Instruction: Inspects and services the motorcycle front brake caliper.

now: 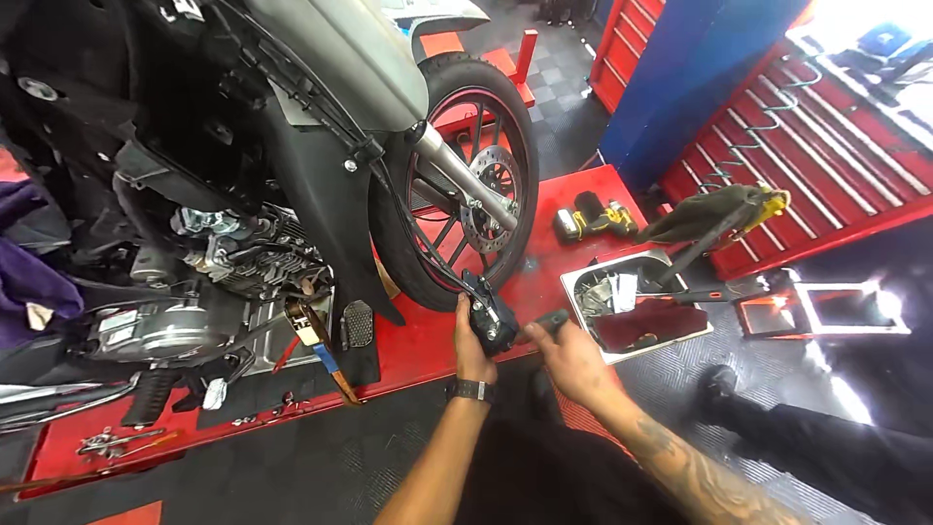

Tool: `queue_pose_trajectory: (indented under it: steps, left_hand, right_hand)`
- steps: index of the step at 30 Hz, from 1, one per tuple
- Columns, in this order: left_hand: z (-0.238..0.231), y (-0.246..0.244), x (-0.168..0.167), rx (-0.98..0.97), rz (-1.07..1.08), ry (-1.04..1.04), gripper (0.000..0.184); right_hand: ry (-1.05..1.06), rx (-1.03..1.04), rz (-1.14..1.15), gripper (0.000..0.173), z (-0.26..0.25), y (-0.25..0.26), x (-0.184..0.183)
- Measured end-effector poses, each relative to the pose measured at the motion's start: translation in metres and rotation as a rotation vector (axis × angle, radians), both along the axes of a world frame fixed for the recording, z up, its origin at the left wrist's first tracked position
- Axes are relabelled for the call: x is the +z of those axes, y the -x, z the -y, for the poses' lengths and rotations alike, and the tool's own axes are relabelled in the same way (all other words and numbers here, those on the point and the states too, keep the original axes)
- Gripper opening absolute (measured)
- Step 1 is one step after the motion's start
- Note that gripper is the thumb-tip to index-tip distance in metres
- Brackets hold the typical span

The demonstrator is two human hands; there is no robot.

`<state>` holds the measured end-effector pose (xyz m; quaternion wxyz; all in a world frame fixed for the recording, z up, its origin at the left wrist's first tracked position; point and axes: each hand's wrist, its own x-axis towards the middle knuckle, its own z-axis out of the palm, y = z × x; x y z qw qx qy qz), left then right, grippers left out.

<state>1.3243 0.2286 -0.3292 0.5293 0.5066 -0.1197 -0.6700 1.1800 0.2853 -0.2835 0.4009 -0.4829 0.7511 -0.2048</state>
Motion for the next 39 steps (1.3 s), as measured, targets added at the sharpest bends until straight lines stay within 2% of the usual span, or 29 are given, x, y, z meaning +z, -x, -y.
queue_pose_trajectory:
  steps: [3,9,15,19,22,28,34,39]
  left_hand:
    - [0.003,-0.004,0.004,0.010,-0.020,-0.046,0.051]
    - [0.005,-0.011,0.002,-0.035,0.045,-0.097,0.057]
    - [0.008,-0.013,0.000,-0.048,0.053,-0.106,0.057]
    - [0.015,-0.014,0.001,-0.047,0.013,-0.131,0.056]
    - [0.019,-0.020,0.004,-0.125,-0.045,-0.144,0.059]
    - [0.014,-0.018,0.011,-0.276,-0.086,-0.247,0.078]
    - [0.016,-0.008,0.019,-0.217,-0.110,-0.329,0.074]
    - [0.011,-0.008,0.030,-0.209,-0.053,-0.355,0.078]
  right_hand:
    - [0.047,-0.001,-0.037,0.045,-0.003,-0.003,-0.007]
    - [0.007,0.007,-0.127,0.054,-0.002,-0.014,-0.002]
    - [-0.002,-0.031,-0.233,0.055,-0.002,-0.024,-0.001]
    - [0.091,-0.105,-0.353,0.054,0.000,-0.039,0.004]
    - [0.165,-0.140,-0.516,0.053,0.005,-0.046,0.003]
    - [0.371,-0.128,-0.679,0.048,0.001,-0.038,0.003]
    - [0.502,-0.135,-0.701,0.043,-0.005,-0.026,0.004]
    - [0.484,-0.074,-0.661,0.043,-0.006,-0.020,0.011]
